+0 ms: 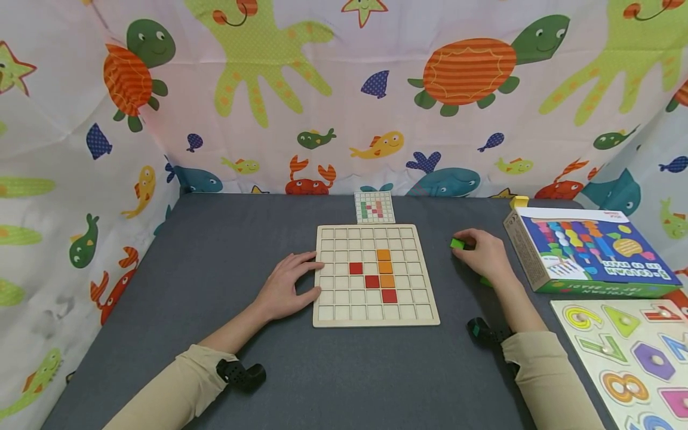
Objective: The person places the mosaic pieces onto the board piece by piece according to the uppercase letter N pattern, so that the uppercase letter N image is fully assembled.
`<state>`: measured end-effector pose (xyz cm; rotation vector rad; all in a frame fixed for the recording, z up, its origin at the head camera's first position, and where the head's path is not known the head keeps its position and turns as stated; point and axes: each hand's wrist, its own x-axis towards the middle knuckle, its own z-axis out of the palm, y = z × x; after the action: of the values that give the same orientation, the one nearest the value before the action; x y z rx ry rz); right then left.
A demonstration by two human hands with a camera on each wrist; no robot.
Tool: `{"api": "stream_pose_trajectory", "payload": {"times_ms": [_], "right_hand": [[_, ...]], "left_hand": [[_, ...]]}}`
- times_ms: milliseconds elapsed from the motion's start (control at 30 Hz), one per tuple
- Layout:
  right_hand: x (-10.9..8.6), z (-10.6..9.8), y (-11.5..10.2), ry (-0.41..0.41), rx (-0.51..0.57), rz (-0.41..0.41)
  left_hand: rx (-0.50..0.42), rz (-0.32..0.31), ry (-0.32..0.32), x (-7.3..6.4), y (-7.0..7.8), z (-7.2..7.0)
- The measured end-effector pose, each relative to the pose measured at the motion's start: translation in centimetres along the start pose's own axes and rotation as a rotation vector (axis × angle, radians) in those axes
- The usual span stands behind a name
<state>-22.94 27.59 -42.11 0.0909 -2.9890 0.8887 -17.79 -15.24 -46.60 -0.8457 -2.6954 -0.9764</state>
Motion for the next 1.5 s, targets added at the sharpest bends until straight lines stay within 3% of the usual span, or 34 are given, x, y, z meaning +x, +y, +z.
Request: {"api": "stream_pose_trajectory", "payload": {"times_ms": [400,733,1500], "right_hand": [[-0.6,0.4,-0.2,0.044,0.041,0.011],[-1.3,2.2,-3.1,0.086,0.156,-0.054],[-1.6,7.0,-11.9,-0.188,0.298,-0.175]], "left_hand": [[0.001,0.004,0.006,0.0,-0.1,0.0],[0.006,-0.007,0.003,-0.1,0.0,0.0],[-0.003,-0.011,-0.005,0.0,0.0,0.0]]}}
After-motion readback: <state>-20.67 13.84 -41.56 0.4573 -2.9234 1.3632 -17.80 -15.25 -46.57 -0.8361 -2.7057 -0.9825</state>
